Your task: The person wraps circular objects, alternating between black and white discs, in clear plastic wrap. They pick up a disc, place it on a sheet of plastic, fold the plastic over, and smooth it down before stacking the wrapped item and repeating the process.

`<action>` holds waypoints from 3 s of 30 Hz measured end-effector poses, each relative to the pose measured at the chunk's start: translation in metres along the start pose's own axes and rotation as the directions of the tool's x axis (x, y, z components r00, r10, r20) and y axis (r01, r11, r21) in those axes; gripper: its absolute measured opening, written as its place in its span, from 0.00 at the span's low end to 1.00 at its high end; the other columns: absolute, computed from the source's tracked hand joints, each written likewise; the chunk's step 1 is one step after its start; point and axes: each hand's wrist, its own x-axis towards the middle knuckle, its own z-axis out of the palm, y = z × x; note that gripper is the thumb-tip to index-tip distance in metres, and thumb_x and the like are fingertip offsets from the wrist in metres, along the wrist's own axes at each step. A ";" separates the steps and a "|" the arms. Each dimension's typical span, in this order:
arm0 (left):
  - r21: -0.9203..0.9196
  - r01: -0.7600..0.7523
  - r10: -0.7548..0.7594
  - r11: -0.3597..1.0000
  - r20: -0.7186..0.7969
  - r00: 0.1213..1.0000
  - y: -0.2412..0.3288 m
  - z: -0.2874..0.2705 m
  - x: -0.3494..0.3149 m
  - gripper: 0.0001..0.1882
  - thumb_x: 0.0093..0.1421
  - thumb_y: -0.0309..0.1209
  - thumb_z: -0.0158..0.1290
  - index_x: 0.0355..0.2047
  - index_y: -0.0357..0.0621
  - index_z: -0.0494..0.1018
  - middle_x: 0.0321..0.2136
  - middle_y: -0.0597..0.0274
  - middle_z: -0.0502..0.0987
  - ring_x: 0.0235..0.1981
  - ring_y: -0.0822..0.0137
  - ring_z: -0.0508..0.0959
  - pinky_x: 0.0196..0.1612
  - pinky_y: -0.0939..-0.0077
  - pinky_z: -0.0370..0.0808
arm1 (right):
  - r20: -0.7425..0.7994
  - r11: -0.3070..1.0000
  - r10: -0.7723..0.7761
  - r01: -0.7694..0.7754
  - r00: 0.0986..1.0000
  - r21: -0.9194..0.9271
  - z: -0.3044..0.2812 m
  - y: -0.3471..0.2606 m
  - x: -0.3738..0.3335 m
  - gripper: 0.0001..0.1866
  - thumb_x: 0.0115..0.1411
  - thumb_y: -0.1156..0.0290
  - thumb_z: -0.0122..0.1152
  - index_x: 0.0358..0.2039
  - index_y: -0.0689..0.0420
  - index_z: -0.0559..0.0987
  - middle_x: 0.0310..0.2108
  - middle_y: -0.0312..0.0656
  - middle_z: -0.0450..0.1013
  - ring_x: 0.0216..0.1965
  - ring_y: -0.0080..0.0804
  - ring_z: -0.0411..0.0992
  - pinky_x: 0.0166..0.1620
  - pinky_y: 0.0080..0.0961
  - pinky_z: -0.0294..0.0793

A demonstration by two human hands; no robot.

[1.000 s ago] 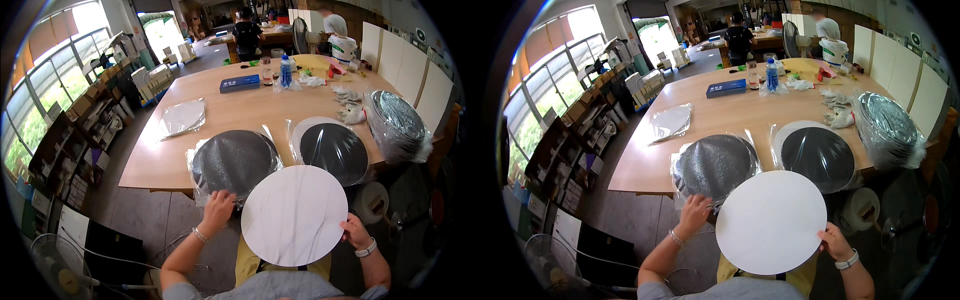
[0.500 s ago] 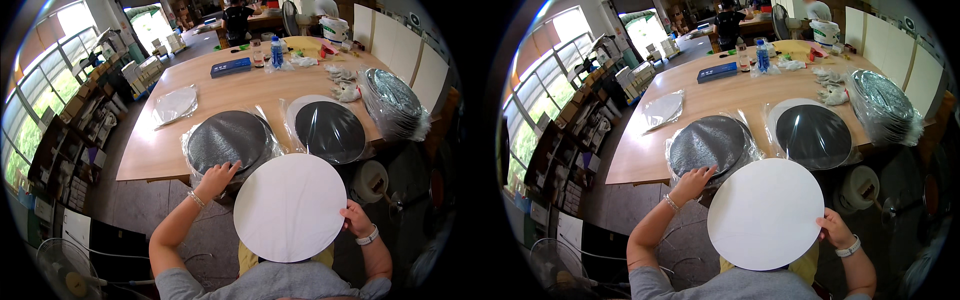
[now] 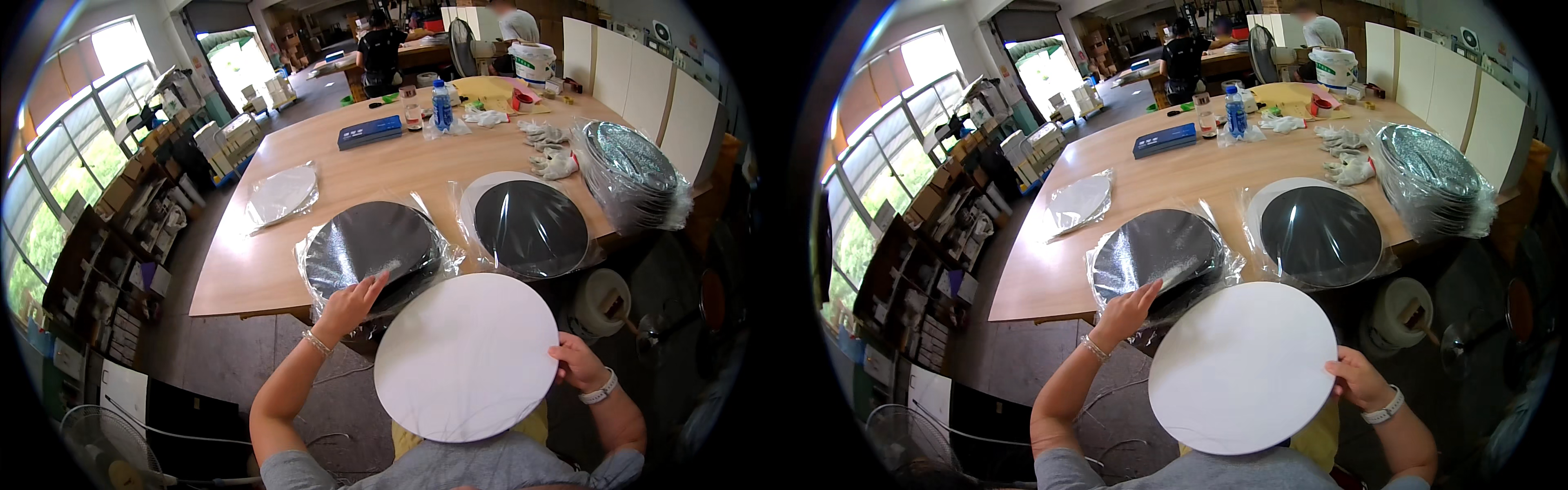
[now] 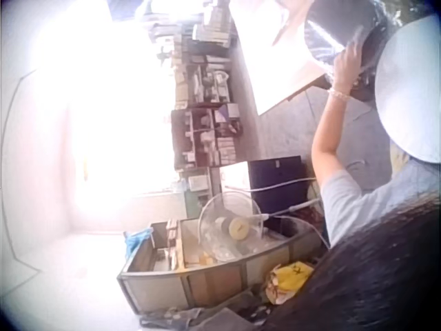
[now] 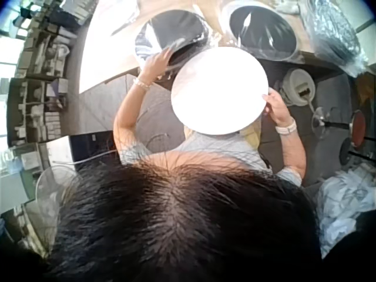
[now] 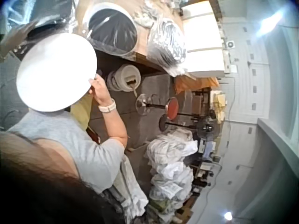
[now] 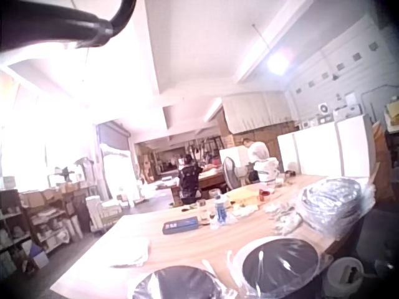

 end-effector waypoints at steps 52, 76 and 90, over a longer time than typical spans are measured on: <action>-0.992 0.113 -0.866 0.061 0.004 0.500 0.159 0.192 -0.083 0.11 0.61 0.32 0.50 0.38 0.36 0.71 0.33 0.61 0.74 0.35 0.70 0.73 0.37 0.76 0.71 | -0.167 0.968 0.168 -0.130 0.972 0.213 0.092 0.082 0.049 0.12 0.64 0.71 0.48 0.47 0.57 0.64 0.36 0.45 0.72 0.31 0.33 0.76 0.34 0.29 0.80; -0.853 -0.031 -0.706 -0.521 0.410 0.578 0.141 0.108 -0.076 0.09 0.63 0.31 0.47 0.37 0.37 0.70 0.30 0.58 0.76 0.30 0.68 0.77 0.34 0.77 0.74 | 0.347 0.926 0.349 -0.378 0.870 0.017 0.161 0.046 0.234 0.15 0.62 0.75 0.42 0.43 0.75 0.67 0.43 0.58 0.71 0.40 0.39 0.75 0.42 0.27 0.77; -0.397 0.594 -0.708 0.700 -0.278 0.649 0.068 -0.001 -0.157 0.24 0.34 0.29 0.70 0.32 0.43 0.72 0.37 0.59 0.73 0.35 0.65 0.72 0.38 0.72 0.70 | 0.677 -0.099 -0.272 0.680 0.684 -0.727 0.044 -0.051 0.202 0.34 0.44 0.72 0.67 0.54 0.56 0.66 0.50 0.46 0.64 0.48 0.44 0.63 0.52 0.33 0.64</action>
